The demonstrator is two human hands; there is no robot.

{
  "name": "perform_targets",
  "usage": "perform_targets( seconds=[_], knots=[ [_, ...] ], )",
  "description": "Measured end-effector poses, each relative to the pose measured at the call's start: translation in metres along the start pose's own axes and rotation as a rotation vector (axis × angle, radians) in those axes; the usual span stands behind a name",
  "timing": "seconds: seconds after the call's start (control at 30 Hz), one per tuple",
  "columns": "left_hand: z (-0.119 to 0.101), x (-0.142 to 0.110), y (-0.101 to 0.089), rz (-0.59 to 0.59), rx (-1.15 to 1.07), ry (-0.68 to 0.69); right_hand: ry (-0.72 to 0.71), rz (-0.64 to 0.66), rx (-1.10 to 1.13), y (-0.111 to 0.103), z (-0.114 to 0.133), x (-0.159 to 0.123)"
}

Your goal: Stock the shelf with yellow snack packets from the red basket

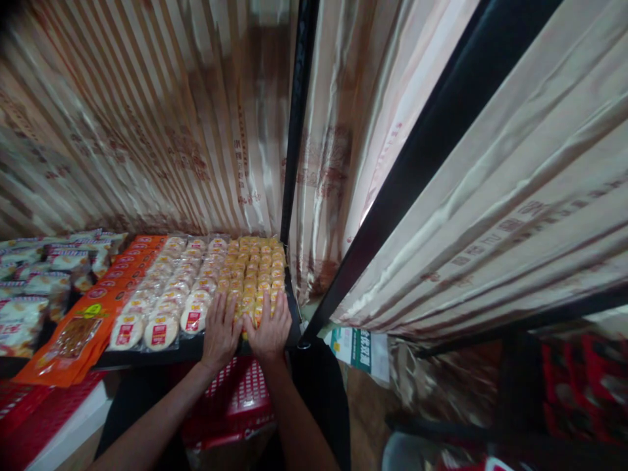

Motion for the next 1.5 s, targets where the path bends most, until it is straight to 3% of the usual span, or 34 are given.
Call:
perform_targets(
  seconds=[0.33, 0.6, 1.07, 1.5],
  knots=[
    [0.004, 0.008, -0.004, 0.088, 0.135, 0.045, 0.010, -0.037, 0.017, -0.003, -0.001, 0.001],
    [0.007, 0.006, 0.004, 0.129, 0.104, 0.010, -0.015, -0.033, 0.049, -0.001, 0.000, 0.001],
    [0.003, 0.003, -0.011, 0.007, 0.015, 0.062, -0.063, -0.034, 0.020, -0.018, -0.003, 0.016],
    [0.004, 0.006, 0.005, 0.152, 0.045, 0.044, -0.020, 0.022, 0.039, 0.007, -0.004, 0.011]
  ],
)
Point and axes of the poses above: each hand's wrist, its own x-axis towards the middle knuckle, its own y-axis out of the palm, z = x × y, the point moved 9 cm from there along x, towards the middle knuckle, and after that the axes turned 4 degrees about x, right-handed, at the moved point
